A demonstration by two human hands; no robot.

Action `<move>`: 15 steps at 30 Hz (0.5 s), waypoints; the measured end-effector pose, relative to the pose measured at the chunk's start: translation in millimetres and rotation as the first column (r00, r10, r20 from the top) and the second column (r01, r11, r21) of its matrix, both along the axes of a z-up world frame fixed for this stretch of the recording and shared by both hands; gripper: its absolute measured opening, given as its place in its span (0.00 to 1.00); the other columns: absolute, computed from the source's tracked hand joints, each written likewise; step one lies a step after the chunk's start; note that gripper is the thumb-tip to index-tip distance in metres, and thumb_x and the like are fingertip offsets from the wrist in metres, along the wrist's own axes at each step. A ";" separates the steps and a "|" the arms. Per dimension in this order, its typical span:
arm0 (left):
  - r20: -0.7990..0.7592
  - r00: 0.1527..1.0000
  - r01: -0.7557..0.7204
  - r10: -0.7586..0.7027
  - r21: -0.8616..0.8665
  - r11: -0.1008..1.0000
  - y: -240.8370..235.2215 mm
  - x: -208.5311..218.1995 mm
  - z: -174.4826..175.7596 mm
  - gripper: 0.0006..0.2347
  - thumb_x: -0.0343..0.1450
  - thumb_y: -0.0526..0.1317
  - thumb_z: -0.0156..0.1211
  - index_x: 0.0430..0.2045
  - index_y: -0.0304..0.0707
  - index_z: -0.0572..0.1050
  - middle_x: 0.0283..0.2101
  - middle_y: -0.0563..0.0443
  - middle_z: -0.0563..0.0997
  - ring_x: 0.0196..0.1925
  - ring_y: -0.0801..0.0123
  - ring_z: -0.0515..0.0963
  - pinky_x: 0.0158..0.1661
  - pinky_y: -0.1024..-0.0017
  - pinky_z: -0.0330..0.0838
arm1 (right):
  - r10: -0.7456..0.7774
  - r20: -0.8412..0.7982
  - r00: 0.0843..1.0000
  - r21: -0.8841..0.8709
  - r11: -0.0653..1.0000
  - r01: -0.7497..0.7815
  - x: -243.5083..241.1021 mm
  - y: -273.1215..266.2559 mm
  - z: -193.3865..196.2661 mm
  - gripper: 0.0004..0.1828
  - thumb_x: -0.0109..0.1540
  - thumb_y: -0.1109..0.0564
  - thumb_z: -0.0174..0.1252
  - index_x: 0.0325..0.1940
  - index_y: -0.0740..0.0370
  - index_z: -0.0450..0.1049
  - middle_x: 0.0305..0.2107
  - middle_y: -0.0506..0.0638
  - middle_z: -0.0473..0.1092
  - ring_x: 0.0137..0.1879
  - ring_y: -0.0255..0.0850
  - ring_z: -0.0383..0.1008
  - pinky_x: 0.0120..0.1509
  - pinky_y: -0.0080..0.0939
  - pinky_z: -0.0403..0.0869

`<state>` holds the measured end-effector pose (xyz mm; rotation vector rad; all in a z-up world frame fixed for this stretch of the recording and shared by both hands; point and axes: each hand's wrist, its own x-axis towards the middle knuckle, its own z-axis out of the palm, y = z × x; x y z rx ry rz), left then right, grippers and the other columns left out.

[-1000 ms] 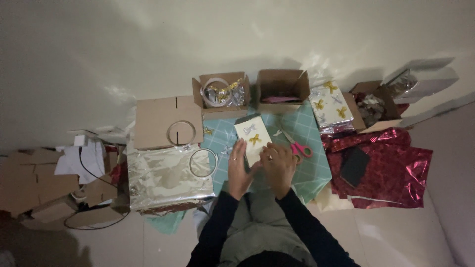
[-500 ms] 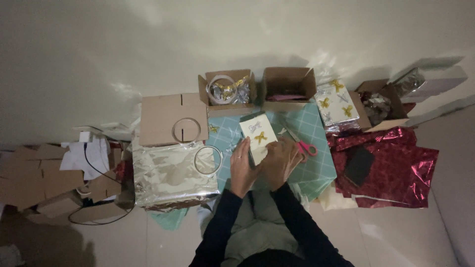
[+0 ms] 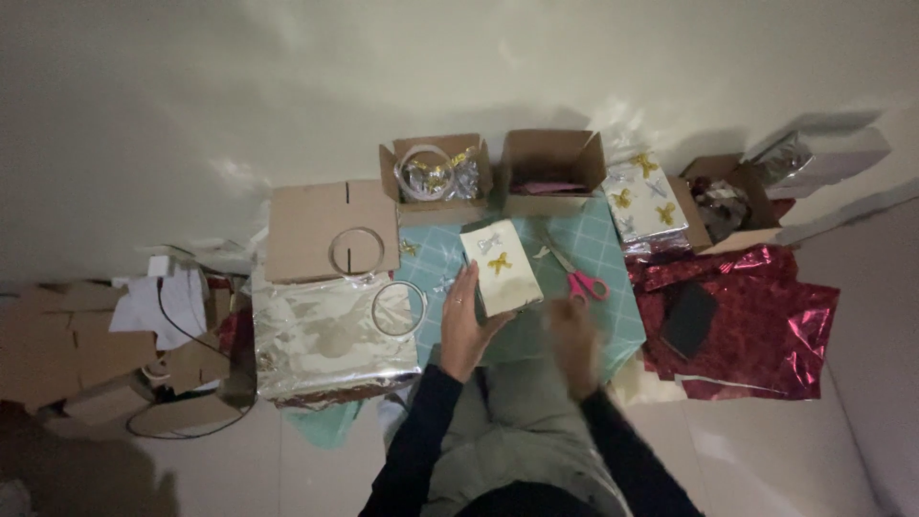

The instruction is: The person decorates a small gift box by hand by applying small bow stickers to the lid. They handle a roll of tape, use scissors to cut adhesive pieces, and carefully position the bows on the box.

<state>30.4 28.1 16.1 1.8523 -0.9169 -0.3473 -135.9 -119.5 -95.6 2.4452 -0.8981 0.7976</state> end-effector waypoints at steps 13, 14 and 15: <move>0.414 0.618 -0.718 0.668 -0.049 0.694 82.8 29.2 -97.2 0.13 0.67 0.42 0.70 0.45 0.58 0.79 0.49 0.66 0.78 0.53 0.65 0.75 0.45 0.61 0.70 | 0.317 0.092 0.944 0.137 0.935 -0.327 36.6 -130.7 -7.5 0.17 0.67 0.42 0.58 0.50 0.54 0.74 0.40 0.50 0.70 0.45 0.46 0.71 0.50 0.43 0.70; 0.453 0.633 -0.698 0.628 -0.016 0.716 85.6 31.7 -93.6 0.11 0.67 0.41 0.70 0.43 0.57 0.80 0.48 0.64 0.78 0.52 0.64 0.75 0.43 0.62 0.69 | 0.275 0.010 0.961 0.210 0.939 -0.271 38.5 -119.4 12.1 0.11 0.66 0.47 0.59 0.47 0.53 0.75 0.42 0.48 0.71 0.50 0.44 0.71 0.54 0.42 0.69; 0.490 0.647 -0.678 0.584 0.018 0.735 88.2 34.1 -90.0 0.09 0.68 0.41 0.70 0.41 0.56 0.80 0.47 0.63 0.78 0.52 0.64 0.74 0.41 0.63 0.68 | 0.237 -0.076 0.968 0.277 0.938 -0.208 40.3 -108.3 31.8 0.06 0.65 0.52 0.59 0.44 0.52 0.77 0.45 0.46 0.71 0.54 0.41 0.71 0.58 0.40 0.67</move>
